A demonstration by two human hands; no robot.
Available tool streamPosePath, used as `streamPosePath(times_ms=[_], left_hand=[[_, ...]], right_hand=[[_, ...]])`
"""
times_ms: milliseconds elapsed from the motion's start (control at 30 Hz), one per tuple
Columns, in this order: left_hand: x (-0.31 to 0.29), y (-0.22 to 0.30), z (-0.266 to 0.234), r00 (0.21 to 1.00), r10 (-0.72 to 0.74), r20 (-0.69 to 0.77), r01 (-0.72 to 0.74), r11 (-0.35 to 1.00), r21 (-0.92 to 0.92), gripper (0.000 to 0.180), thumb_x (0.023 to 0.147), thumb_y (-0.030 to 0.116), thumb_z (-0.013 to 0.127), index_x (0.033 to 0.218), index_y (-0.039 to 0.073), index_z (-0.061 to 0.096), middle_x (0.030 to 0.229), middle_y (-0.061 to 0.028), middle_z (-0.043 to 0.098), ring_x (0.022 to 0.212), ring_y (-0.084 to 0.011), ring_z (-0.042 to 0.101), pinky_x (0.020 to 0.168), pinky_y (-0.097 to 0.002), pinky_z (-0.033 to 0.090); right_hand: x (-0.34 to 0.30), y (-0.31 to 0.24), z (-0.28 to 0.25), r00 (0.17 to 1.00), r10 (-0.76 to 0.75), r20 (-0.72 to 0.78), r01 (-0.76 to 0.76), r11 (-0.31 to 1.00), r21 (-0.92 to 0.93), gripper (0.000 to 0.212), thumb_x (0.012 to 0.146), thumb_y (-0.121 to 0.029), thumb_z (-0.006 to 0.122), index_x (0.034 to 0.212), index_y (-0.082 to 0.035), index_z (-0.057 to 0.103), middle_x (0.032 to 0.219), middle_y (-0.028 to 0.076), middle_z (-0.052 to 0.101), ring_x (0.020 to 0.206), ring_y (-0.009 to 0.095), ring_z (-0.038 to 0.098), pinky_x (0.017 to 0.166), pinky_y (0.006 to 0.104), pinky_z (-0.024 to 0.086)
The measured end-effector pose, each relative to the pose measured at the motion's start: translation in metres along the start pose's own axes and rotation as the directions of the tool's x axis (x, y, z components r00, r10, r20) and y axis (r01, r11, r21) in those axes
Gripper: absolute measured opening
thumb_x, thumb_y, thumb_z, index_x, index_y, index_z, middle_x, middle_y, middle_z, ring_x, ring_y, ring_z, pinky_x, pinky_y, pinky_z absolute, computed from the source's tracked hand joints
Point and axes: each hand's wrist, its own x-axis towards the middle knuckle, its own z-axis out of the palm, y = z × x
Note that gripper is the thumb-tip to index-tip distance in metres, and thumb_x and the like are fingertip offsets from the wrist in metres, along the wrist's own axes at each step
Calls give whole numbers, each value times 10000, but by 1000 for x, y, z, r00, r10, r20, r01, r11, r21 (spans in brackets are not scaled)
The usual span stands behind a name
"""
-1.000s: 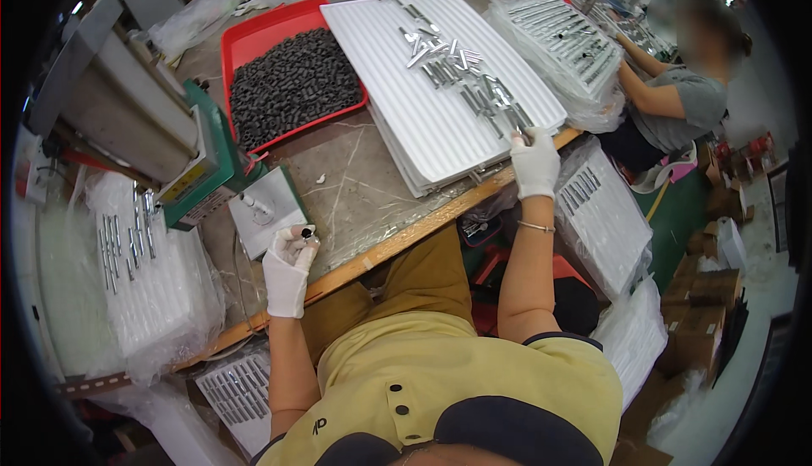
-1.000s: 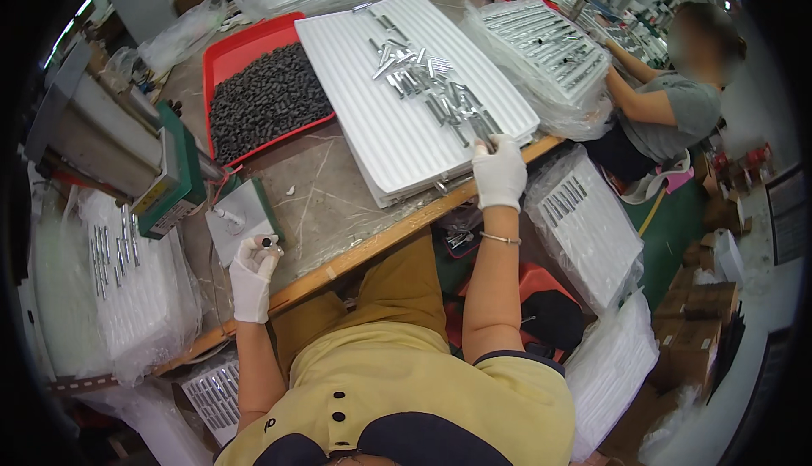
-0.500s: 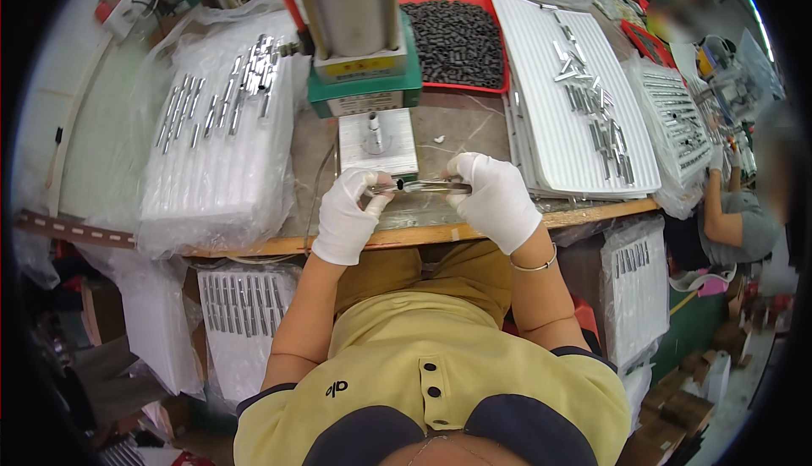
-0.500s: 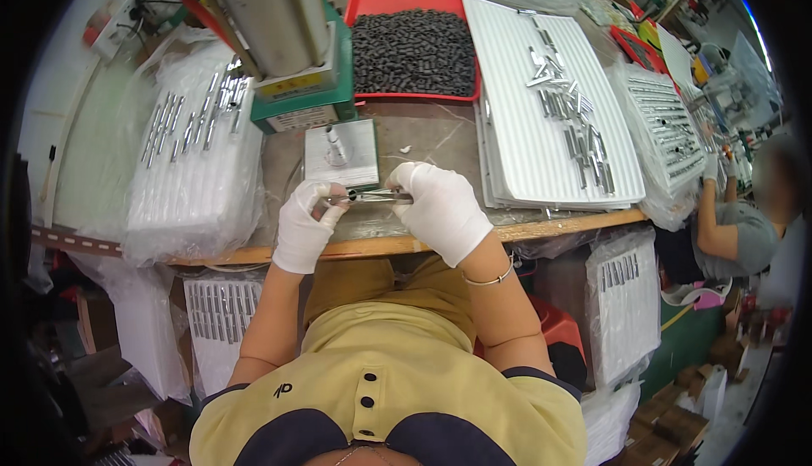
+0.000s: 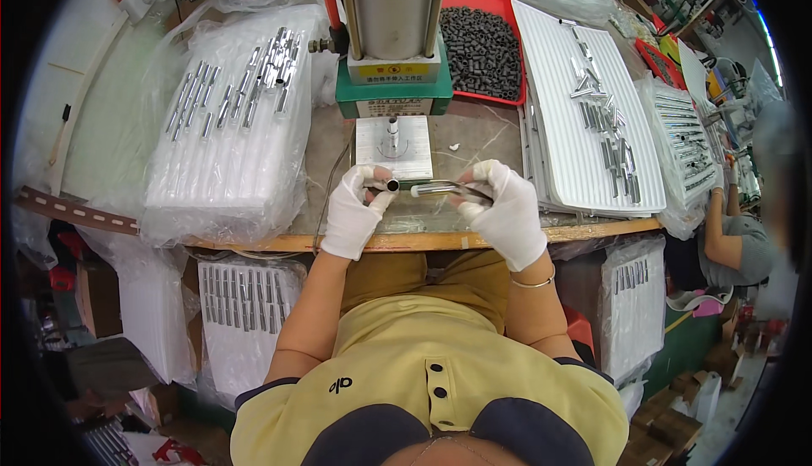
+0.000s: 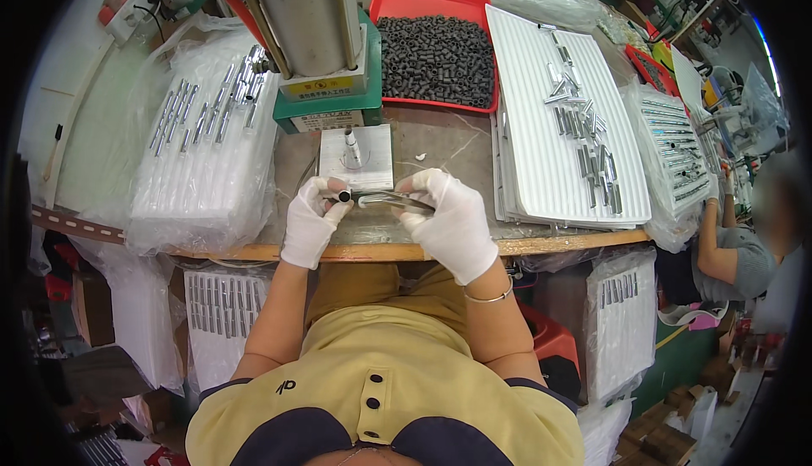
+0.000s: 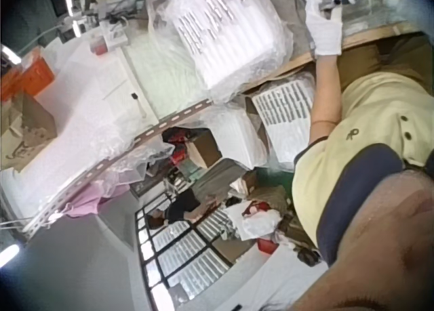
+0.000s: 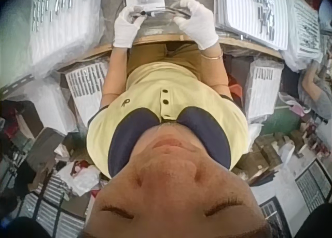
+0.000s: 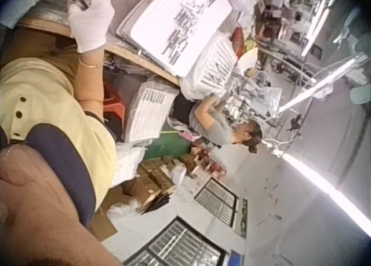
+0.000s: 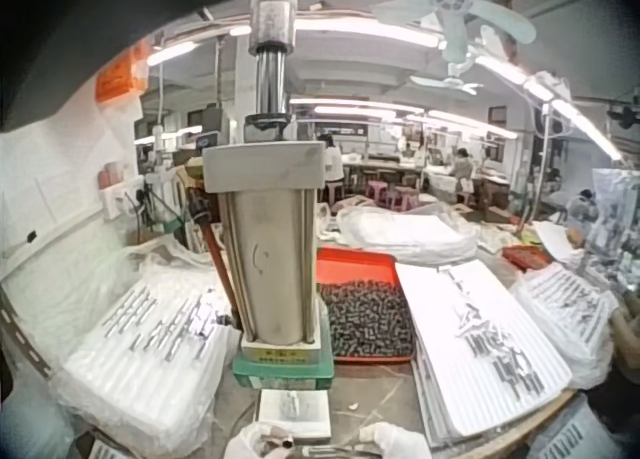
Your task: Manually assemble metal pins and components into hardware handles or hinges using a small mechanical press.
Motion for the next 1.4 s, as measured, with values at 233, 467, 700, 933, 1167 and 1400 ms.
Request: streamPosePath(times_ms=[233, 467, 700, 933, 1167, 1400], left_hand=[[-1, 1, 2, 1000, -26, 15, 26, 1000, -5, 235, 750, -22, 689, 955, 63, 611, 894, 5, 608, 739, -51, 547, 640, -194, 425], [-9, 9, 7, 992, 123, 11, -123, 978, 169, 290, 720, -84, 677, 962, 56, 599, 863, 31, 558, 684, -36, 452, 608, -173, 401], [-16, 11, 18, 981, 191, 30, -193, 965, 177, 241, 721, 44, 746, 930, 77, 633, 849, -3, 646, 654, -82, 556, 569, -225, 434], [-15, 12, 20, 995, -30, 98, 17, 991, 131, 290, 739, 24, 730, 998, 46, 601, 837, 32, 617, 682, -14, 497, 586, -172, 394], [64, 27, 7, 998, 26, -55, 3, 882, 470, 445, 695, 202, 776, 1055, 37, 572, 851, -126, 660, 813, -268, 642, 730, -370, 499], [76, -5, -22, 982, -14, -190, 91, 910, 405, 354, 836, 276, 627, 1073, 49, 493, 853, -196, 638, 849, -404, 608, 728, -449, 476]], right_hand=[[8, 3, 10, 994, -101, 46, 105, 991, -88, 277, 667, 38, 737, 891, -16, 584, 803, 72, 629, 700, 112, 632, 643, 221, 519], [8, -1, 14, 988, -128, 84, 138, 984, -117, 218, 686, -18, 717, 878, -48, 620, 806, 117, 641, 713, 227, 652, 640, 293, 528], [6, 0, 22, 976, -140, 169, 183, 944, -273, 259, 679, 13, 722, 911, -37, 616, 843, 120, 646, 761, 200, 667, 660, 277, 529], [-10, 49, 53, 993, 115, 23, -116, 989, 96, 211, 738, 14, 707, 933, 20, 626, 821, 71, 668, 743, 78, 632, 646, 220, 508], [44, 66, 55, 984, 80, -158, -93, 993, -77, 204, 726, -78, 737, 875, 15, 633, 756, 90, 662, 650, 114, 622, 608, 240, 494], [83, 66, 90, 996, 10, -86, -16, 997, -75, 287, 711, -177, 755, 907, 16, 674, 782, 160, 676, 646, 166, 637, 634, 269, 492]])
